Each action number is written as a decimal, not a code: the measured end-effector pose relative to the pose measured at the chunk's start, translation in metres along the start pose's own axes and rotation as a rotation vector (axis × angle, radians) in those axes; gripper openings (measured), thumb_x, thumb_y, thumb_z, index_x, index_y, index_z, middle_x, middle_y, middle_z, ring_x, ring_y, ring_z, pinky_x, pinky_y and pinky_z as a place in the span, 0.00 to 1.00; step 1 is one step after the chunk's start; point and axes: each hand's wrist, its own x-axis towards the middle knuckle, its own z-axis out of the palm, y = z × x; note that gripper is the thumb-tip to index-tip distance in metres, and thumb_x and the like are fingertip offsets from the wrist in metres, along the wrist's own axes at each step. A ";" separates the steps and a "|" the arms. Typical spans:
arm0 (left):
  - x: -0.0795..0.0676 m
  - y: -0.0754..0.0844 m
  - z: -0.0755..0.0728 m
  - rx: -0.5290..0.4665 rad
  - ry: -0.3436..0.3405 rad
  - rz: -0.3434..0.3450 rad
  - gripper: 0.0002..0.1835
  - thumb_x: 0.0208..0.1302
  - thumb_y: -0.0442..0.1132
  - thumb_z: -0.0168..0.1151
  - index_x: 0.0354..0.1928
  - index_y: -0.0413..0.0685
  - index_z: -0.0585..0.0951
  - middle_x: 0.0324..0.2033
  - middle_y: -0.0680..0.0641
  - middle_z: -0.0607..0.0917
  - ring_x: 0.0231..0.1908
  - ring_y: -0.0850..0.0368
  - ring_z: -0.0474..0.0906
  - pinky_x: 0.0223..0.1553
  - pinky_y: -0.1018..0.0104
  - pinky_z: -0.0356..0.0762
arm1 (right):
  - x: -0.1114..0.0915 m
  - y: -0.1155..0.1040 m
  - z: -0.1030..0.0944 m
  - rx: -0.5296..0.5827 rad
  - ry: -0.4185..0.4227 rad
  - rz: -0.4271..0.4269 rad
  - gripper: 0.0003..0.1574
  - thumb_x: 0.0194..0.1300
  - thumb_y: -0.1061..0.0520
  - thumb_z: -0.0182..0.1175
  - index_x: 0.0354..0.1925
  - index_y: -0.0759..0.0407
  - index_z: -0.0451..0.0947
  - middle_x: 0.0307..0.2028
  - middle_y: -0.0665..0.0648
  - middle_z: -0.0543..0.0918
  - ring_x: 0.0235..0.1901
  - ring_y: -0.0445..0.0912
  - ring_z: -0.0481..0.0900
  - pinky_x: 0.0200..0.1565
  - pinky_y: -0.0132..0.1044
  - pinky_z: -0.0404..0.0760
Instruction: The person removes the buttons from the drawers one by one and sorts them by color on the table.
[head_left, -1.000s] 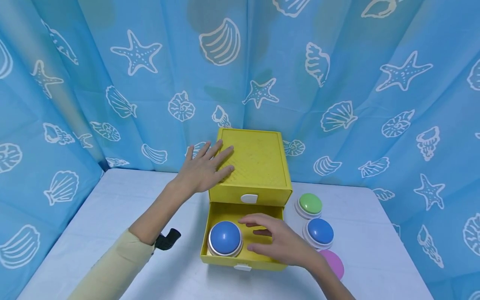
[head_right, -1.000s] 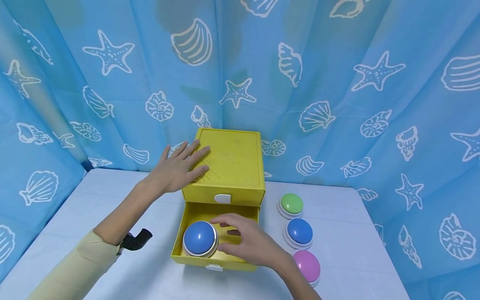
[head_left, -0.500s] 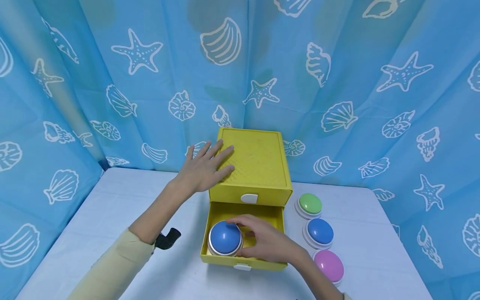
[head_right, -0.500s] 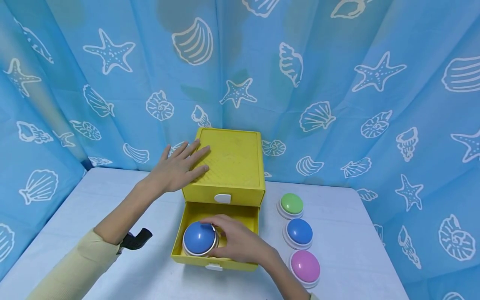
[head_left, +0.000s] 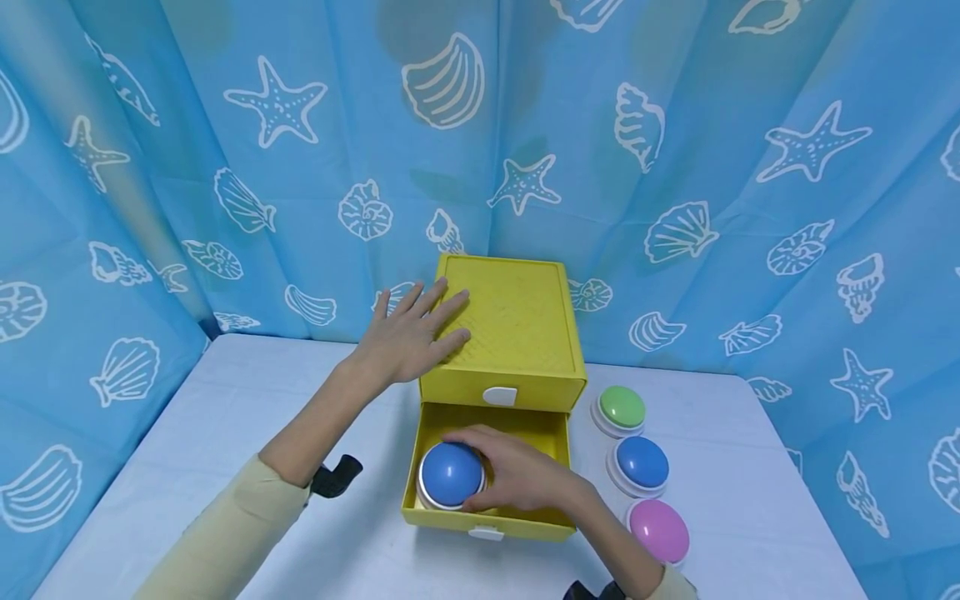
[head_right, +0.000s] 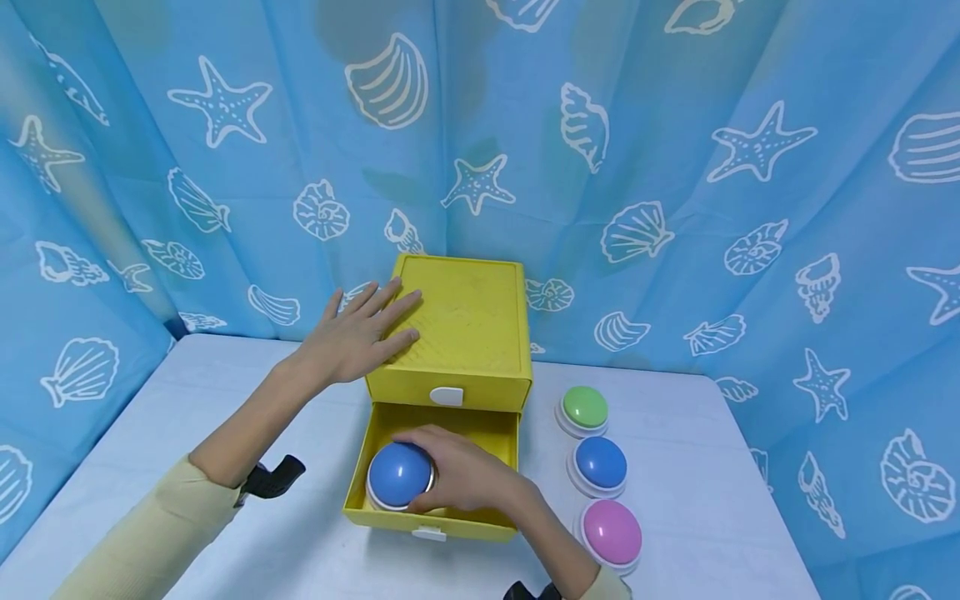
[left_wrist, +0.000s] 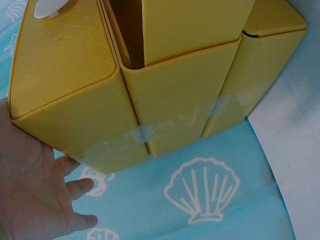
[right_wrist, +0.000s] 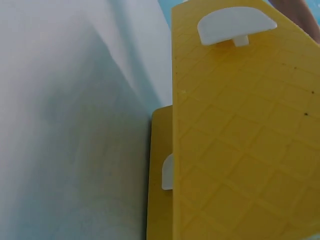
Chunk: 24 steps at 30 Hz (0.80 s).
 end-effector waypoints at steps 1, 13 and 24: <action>0.000 0.000 0.000 -0.001 0.001 -0.001 0.36 0.76 0.65 0.36 0.80 0.61 0.53 0.78 0.47 0.48 0.76 0.42 0.39 0.70 0.35 0.29 | 0.001 0.000 0.000 -0.003 -0.009 -0.003 0.50 0.55 0.48 0.77 0.72 0.47 0.66 0.64 0.47 0.72 0.62 0.45 0.70 0.61 0.47 0.72; -0.001 0.000 0.000 -0.003 0.000 -0.004 0.36 0.76 0.65 0.36 0.80 0.62 0.53 0.78 0.47 0.47 0.76 0.41 0.40 0.70 0.35 0.29 | 0.007 0.001 0.002 -0.021 -0.036 -0.014 0.50 0.54 0.49 0.77 0.71 0.49 0.65 0.64 0.47 0.72 0.63 0.46 0.68 0.62 0.48 0.72; -0.002 0.000 -0.002 -0.003 -0.019 -0.002 0.36 0.76 0.65 0.35 0.80 0.63 0.51 0.79 0.48 0.46 0.76 0.42 0.39 0.70 0.35 0.29 | -0.004 -0.005 -0.007 0.009 0.025 0.077 0.52 0.51 0.44 0.79 0.70 0.48 0.67 0.63 0.49 0.73 0.61 0.47 0.70 0.61 0.51 0.72</action>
